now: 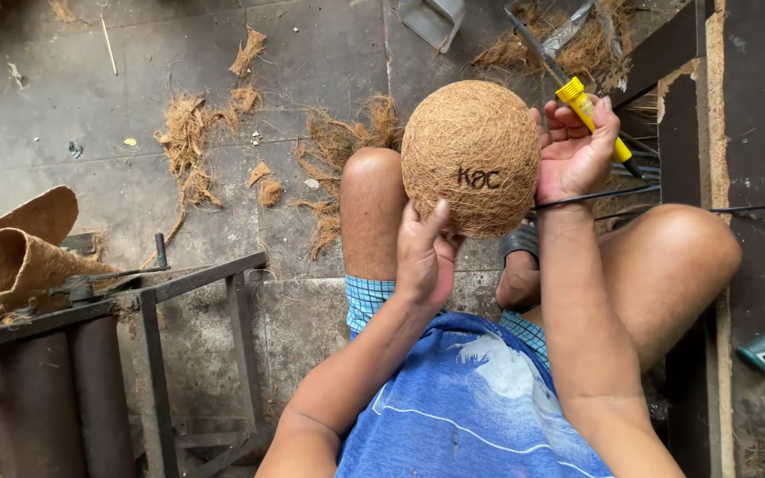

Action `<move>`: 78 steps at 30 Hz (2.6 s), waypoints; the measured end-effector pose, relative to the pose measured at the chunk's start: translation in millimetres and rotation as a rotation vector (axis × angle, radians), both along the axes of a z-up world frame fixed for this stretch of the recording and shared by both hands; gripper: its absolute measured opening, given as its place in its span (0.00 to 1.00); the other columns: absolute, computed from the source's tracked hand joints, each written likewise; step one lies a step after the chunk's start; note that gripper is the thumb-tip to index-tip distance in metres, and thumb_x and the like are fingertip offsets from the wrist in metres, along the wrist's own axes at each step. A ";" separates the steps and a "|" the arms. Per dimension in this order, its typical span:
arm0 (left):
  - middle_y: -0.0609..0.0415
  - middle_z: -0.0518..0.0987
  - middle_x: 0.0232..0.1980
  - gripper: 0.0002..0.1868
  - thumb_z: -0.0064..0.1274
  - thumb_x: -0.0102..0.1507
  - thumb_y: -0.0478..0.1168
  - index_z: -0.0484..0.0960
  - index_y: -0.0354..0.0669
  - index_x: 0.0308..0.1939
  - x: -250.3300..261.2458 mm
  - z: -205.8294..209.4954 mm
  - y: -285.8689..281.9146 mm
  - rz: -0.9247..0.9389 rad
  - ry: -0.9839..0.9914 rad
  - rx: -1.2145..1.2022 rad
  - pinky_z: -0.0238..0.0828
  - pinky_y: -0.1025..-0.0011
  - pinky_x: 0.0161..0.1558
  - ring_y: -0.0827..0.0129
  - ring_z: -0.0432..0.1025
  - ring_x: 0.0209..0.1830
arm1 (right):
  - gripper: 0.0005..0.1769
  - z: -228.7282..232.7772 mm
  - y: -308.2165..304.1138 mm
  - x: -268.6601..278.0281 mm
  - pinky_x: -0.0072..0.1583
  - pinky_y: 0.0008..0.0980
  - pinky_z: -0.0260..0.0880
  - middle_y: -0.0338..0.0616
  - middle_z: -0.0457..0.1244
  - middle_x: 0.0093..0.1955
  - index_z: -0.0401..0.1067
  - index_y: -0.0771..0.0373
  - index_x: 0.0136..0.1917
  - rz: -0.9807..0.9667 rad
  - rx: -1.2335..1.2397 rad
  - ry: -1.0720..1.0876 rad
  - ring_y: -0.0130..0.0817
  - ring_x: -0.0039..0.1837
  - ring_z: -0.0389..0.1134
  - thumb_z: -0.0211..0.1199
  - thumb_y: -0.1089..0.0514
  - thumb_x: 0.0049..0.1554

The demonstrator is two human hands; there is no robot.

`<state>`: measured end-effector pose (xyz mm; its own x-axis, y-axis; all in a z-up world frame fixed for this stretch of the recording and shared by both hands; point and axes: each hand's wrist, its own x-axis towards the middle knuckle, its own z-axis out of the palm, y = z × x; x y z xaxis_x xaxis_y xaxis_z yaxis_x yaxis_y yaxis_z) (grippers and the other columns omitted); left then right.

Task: Engraving letters onto a coconut shell using a wood-burning tool.

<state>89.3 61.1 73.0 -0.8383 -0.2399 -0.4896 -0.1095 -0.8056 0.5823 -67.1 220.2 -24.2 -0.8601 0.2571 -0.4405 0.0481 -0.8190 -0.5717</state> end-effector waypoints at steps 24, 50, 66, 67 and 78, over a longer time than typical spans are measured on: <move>0.49 0.73 0.66 0.31 0.55 0.63 0.32 0.64 0.51 0.70 1.0 -43.5 -8.3 -0.183 0.234 0.321 0.69 0.42 0.59 0.52 0.66 0.66 | 0.16 122.2 86.7 138.3 0.36 0.31 0.66 0.54 0.59 0.34 0.70 0.68 0.50 -0.200 0.992 0.258 0.41 0.34 0.66 0.59 0.54 0.54; 0.42 0.75 0.63 0.29 0.58 0.62 0.29 0.67 0.36 0.67 -76.4 -109.7 -52.5 -0.183 0.447 0.299 0.70 0.45 0.61 0.49 0.70 0.62 | 0.20 123.4 -18.4 127.7 0.38 0.31 0.71 0.47 0.56 0.32 0.68 0.68 0.58 -0.002 0.962 0.364 0.36 0.34 0.64 0.53 0.57 0.54; 0.43 0.78 0.60 0.28 0.59 0.60 0.26 0.70 0.37 0.64 -69.8 -104.8 -48.2 -0.129 0.437 0.316 0.75 0.49 0.56 0.50 0.73 0.58 | 0.07 126.4 -43.8 140.1 0.42 0.34 0.77 0.62 0.63 0.41 0.66 0.76 0.50 0.010 1.298 0.474 0.46 0.38 0.70 0.57 0.68 0.60; 0.43 0.78 0.60 0.28 0.59 0.60 0.26 0.70 0.37 0.64 -69.7 -105.0 -48.1 -0.131 0.440 0.311 0.76 0.49 0.56 0.50 0.73 0.58 | 0.06 126.4 -44.9 140.3 0.41 0.35 0.76 0.61 0.63 0.40 0.66 0.76 0.49 -0.012 1.343 0.498 0.46 0.37 0.71 0.58 0.69 0.60; 0.42 0.80 0.56 0.23 0.57 0.61 0.24 0.76 0.41 0.59 -70.8 -96.4 -45.1 -0.103 0.436 0.347 0.77 0.48 0.54 0.49 0.76 0.54 | 0.08 111.6 -37.1 130.1 0.43 0.39 0.75 0.63 0.65 0.38 0.68 0.79 0.48 -0.023 1.415 0.742 0.47 0.36 0.71 0.62 0.69 0.60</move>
